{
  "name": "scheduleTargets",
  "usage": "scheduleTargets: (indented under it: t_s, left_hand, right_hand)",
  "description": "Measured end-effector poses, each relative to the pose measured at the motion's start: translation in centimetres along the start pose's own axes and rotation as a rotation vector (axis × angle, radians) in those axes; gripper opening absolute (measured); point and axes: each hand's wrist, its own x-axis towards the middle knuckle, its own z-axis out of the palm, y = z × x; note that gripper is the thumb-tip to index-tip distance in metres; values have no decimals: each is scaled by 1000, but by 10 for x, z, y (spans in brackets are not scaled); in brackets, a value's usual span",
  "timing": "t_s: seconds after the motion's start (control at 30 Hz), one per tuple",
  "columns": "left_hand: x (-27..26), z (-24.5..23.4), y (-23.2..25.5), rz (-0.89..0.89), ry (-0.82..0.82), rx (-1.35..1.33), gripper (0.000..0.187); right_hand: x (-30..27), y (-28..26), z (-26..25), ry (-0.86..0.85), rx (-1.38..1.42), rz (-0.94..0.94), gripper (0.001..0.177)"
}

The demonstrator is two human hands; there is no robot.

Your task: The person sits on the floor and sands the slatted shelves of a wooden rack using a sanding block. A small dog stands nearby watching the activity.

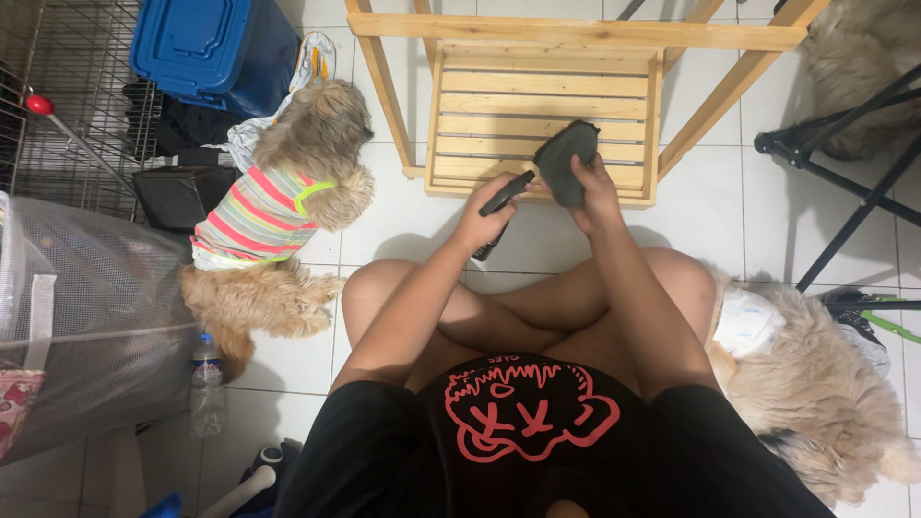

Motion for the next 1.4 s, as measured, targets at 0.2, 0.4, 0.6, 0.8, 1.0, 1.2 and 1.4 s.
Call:
scheduleTargets:
  t_s: [0.2,0.4,0.6,0.8,1.0,1.2,1.4]
  left_hand:
    - [4,-3,2,-28,28,97,35]
    - [4,-10,5,0,62,155,33]
    - [1,-12,-1,-3,69,120,32]
    - [-5,-14,-8,27,19,87,38]
    - [-12,-12,-36,146,-78,168,46]
    - [-11,-28,-48,4,-279,140,57]
    - [-8,-78,-51,-5,-460,237,96]
  right_hand:
    - [21,14,9,-23,-79,-100,38]
    - [36,17,13,-62,-22,-36,41]
    - [39,12,18,-55,4,5,47]
    - [44,14,-2,-108,13,0,48]
    - [51,8,-29,-21,42,129,46]
    - [60,-4,-20,6,62,353,54]
    - [109,25,-8,-90,-37,345,46]
